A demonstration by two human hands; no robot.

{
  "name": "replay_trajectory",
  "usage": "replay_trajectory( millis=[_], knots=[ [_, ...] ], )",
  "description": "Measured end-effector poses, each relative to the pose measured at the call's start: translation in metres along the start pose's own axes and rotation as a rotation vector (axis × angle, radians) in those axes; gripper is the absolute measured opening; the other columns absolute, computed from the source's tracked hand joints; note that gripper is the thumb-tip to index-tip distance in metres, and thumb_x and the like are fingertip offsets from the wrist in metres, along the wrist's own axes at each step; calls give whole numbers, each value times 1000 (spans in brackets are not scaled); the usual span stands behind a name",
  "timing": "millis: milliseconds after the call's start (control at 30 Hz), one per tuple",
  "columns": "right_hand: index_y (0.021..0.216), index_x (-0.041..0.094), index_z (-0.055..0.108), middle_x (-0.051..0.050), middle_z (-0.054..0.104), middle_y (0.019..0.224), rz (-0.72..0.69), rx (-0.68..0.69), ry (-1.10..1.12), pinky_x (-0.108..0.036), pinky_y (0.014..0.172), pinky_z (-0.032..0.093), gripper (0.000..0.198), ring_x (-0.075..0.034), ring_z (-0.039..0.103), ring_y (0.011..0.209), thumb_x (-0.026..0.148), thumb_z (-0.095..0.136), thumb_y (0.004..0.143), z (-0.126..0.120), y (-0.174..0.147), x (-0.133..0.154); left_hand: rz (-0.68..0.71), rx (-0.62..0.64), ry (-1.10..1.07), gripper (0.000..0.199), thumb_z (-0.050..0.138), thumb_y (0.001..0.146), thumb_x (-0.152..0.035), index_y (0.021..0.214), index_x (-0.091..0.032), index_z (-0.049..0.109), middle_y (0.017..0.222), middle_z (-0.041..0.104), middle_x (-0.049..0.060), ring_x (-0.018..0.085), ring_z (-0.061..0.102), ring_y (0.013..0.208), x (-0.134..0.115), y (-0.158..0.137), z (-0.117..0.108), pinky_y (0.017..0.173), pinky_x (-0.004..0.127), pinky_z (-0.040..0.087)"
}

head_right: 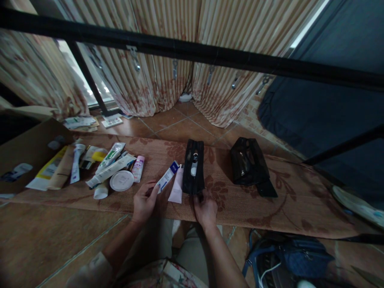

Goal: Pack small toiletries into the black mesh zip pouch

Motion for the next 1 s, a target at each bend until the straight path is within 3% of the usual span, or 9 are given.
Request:
replay_trajectory(
  millis=[267,500,567,633,733,1000],
  knots=[
    [87,18,62,-5,63,78,-32,-8,-19,-27,61,35,25,-18,56,70,39,49,81,1,2,-1,-89,-13,34,28,42,92,-34,99,-17,63,101,66,10,20,63,94,0,5,-4,82,33,54],
    [90,17,63,-6,64,80,-21,-7,8,-27,62,36,29,-17,56,68,40,48,81,3,1,-4,-170,64,-181,26,44,88,-30,104,-17,60,110,62,10,18,63,88,2,0,-2,52,23,55],
    [87,18,62,-6,64,78,-21,-7,11,-27,62,36,28,-18,56,68,41,49,81,3,2,-4,-140,120,-215,26,46,84,-23,106,-19,59,110,62,9,18,64,89,2,-1,-1,58,25,57],
    [84,18,62,-5,63,76,-24,-4,8,-27,62,36,26,-18,56,69,40,49,81,2,2,-3,-71,161,-202,30,49,78,-17,107,-19,58,114,61,9,19,63,97,-1,-2,0,74,30,57],
    [83,19,61,-6,63,78,-20,-12,-5,-27,62,35,24,-18,56,70,40,49,81,0,1,-1,19,207,-181,37,52,73,-12,109,-18,57,122,56,11,22,57,112,-8,-2,2,95,37,49],
    [83,19,60,-5,63,78,-1,5,-8,-27,62,34,23,-18,55,69,39,49,81,-1,0,1,69,252,-88,43,59,70,-12,112,-20,55,124,53,11,23,55,115,-10,0,4,98,39,46]
  ],
)
Point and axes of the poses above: each hand's wrist, its own y-axis towards the middle knuckle, its own z-axis out of the palm, x = y × z, the point moved 4 cm from there along y, towards the middle knuckle
